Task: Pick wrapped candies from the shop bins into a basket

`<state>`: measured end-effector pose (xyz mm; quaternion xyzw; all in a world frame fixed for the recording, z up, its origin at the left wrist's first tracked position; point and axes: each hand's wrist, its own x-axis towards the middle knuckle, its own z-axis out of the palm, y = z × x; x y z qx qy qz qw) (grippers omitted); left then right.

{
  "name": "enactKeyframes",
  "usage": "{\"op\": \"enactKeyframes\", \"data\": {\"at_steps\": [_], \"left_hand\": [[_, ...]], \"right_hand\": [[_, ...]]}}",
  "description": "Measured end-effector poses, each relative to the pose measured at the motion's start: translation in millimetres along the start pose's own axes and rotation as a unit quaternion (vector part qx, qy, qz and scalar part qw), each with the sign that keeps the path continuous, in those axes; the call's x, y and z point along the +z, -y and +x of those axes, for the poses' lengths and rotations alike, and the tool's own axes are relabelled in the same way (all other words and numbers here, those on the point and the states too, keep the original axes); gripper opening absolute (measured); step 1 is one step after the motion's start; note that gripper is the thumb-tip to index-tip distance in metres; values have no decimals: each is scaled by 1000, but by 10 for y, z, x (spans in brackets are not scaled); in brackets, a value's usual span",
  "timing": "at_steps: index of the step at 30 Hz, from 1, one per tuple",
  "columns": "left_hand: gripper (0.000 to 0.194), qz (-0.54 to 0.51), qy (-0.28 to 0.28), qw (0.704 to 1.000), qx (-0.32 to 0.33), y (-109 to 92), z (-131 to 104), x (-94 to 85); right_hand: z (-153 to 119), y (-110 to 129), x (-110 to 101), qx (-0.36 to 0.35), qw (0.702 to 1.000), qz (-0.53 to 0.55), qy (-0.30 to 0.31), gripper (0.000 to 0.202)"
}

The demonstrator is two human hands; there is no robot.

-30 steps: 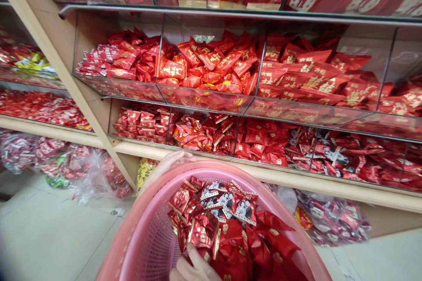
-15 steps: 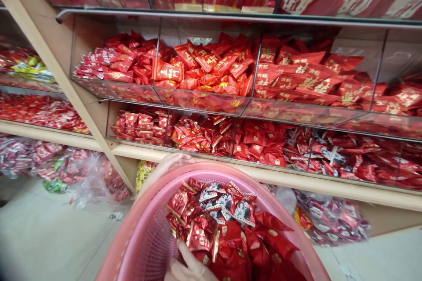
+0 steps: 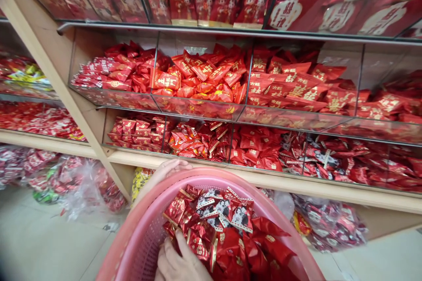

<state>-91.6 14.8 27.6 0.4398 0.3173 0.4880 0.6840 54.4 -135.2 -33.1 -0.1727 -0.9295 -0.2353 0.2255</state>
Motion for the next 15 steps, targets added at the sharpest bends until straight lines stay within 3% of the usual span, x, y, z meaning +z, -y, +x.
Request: {"op": "enactKeyframes", "data": {"at_steps": [4, 6, 8, 12, 15], "left_hand": [[28, -2, 1, 1000, 4, -2, -13, 3], [28, -2, 6, 1000, 8, 11, 0, -11], [28, 2, 11, 1000, 17, 30, 21, -31], [28, -7, 10, 1000, 4, 62, 51, -68], [28, -8, 5, 1000, -13, 63, 55, -83]], "right_hand": [[269, -292, -419, 22, 997, 70, 3, 21], [437, -618, -629, 61, 992, 88, 59, 26], [561, -1056, -748, 99, 990, 45, 92, 17], [575, -1959, -709, 171, 974, -82, 123, 8], [469, -2359, -602, 171, 959, -167, 150, 8]]}}
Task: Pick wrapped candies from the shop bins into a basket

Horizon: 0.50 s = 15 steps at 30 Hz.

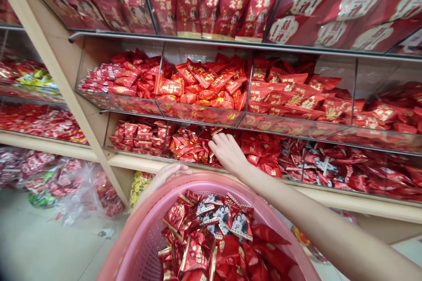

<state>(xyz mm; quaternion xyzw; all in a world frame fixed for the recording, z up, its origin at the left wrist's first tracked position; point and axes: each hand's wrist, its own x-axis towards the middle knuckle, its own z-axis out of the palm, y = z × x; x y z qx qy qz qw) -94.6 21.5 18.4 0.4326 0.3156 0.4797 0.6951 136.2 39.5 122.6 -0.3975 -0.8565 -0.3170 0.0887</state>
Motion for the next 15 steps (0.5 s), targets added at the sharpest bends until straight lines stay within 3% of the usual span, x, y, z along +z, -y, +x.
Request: {"op": "enactKeyframes", "data": {"at_steps": [4, 9, 15], "left_hand": [[28, 14, 10, 1000, 6, -13, 0, -2], [30, 12, 8, 1000, 2, -12, 13, -8], [33, 16, -1, 1000, 2, -7, 21, -7]], "right_hand": [[-13, -92, 139, -37, 999, -37, 1, 8], [-7, -92, 174, -91, 995, -40, -19, 10], [-28, -254, 181, -141, 988, -49, -39, 15]]}}
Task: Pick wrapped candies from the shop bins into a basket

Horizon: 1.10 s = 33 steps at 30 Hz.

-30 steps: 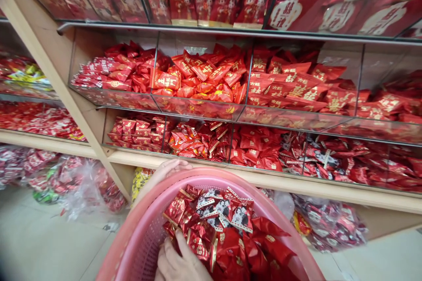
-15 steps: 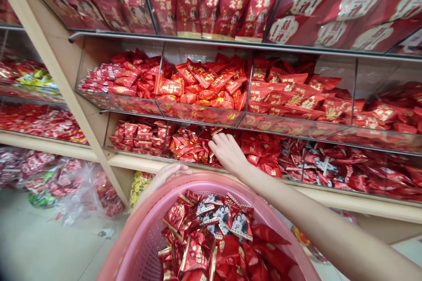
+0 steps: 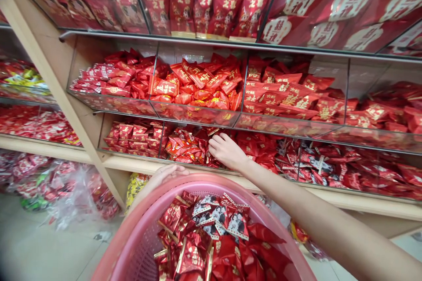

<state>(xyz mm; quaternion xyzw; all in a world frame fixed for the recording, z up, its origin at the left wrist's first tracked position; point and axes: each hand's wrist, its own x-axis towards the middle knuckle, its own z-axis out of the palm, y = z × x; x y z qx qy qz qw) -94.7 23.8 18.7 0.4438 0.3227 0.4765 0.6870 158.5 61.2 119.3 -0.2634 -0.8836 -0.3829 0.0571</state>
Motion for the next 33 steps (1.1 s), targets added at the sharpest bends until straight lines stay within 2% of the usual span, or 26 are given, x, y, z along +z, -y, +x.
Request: {"op": "enactKeyframes", "data": {"at_steps": [7, 11, 13, 15, 16, 18, 21, 23, 25, 28, 33], "left_hand": [[31, 5, -3, 1000, -2, 23, 11, -27], [31, 7, 0, 1000, 1, 14, 5, -21], [30, 9, 6, 1000, 3, -1, -11, -4], [30, 11, 11, 1000, 6, -17, -31, 15], [31, 12, 13, 1000, 8, -22, -41, 23], [35, 8, 26, 999, 17, -27, -54, 32], [36, 11, 44, 998, 44, -18, -55, 25], [31, 34, 38, 997, 57, -11, -54, 18], [28, 50, 29, 997, 54, -7, -59, 20], [27, 28, 23, 999, 36, -12, -74, 46], [22, -2, -29, 998, 48, -59, -83, 96]], "right_hand": [[-18, -99, -72, 47, 995, 13, -90, 19], [-24, -6, -194, 89, 984, 55, -144, 23], [-13, 84, -260, 131, 970, 115, -168, 22], [16, 194, -308, 195, 938, 217, -186, 21], [36, 255, -319, 234, 912, 278, -189, 21], [83, 376, -315, 318, 838, 406, -180, 20], [153, 542, -254, 421, 699, 564, -130, 20], [186, 633, -200, 446, 643, 613, -106, 21], [207, 708, -153, 452, 625, 629, -97, 23], [217, 791, -116, 449, 615, 642, -89, 23], [217, 862, -133, 427, 608, 666, -67, 18]]}}
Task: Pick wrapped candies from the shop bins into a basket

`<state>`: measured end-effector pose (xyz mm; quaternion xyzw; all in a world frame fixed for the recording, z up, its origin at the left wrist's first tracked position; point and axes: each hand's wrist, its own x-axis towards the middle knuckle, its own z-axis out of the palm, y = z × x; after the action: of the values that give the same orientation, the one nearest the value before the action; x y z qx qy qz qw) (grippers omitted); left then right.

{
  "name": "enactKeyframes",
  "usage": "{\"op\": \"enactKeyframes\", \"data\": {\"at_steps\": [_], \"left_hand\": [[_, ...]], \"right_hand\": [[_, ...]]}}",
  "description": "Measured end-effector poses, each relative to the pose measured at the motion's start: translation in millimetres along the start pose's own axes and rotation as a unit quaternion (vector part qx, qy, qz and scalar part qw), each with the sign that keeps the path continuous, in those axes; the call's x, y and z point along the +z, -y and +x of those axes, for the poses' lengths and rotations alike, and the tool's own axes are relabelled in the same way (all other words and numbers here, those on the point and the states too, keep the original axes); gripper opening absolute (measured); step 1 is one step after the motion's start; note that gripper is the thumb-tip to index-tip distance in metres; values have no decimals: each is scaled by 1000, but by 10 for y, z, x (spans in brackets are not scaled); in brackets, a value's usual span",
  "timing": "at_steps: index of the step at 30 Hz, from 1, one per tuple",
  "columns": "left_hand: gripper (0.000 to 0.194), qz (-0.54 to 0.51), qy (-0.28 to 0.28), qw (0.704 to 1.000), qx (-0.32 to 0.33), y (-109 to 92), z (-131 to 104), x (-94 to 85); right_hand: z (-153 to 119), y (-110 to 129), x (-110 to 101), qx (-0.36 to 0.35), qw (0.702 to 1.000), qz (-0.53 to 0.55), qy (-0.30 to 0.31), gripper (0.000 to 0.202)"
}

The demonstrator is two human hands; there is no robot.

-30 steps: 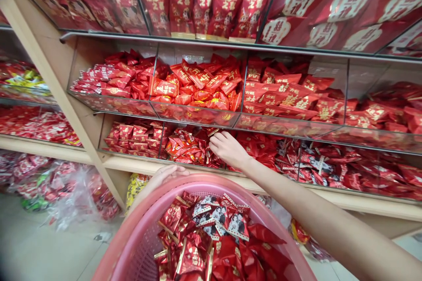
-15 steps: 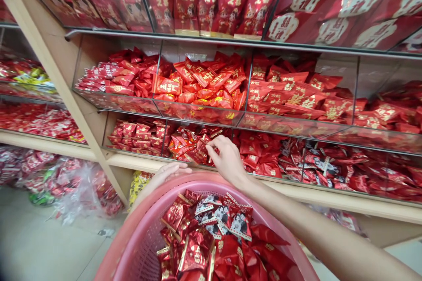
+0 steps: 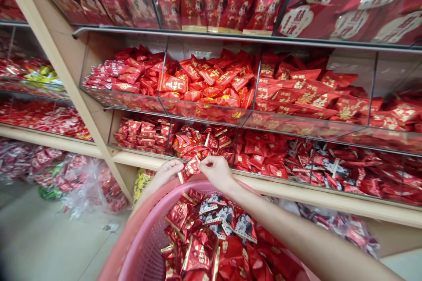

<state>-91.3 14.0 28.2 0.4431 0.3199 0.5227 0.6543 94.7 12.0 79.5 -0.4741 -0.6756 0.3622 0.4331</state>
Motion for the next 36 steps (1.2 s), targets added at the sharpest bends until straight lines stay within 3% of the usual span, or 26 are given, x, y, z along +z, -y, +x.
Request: {"op": "enactKeyframes", "data": {"at_steps": [8, 17, 23, 26, 28, 32, 36], "left_hand": [[25, 52, -15, 999, -7, -46, -15, -20], [27, 57, -26, 998, -10, -64, -22, 3], [25, 24, -13, 1000, -11, -11, 10, -57], [22, 2, 5, 1000, -7, -15, -6, -35], [30, -22, 37, 999, -11, -34, -38, 4], [44, -75, 41, 995, -49, -32, -86, 58], [43, -83, 27, 995, -55, 14, -60, 45]], "right_hand": [[31, 40, 66, -5, 999, 36, 28, 27], [17, 4, 33, -17, 1000, 21, 7, 28], [-8, -6, 55, 12, 998, 54, -1, 27], [-43, 79, -2, 20, 997, 68, 3, 26], [-92, 189, -87, 5, 998, 59, 16, 27], [-272, 449, -216, -43, 990, 15, 136, 25], [-501, 592, -65, -108, 939, -38, 323, 23]]}}
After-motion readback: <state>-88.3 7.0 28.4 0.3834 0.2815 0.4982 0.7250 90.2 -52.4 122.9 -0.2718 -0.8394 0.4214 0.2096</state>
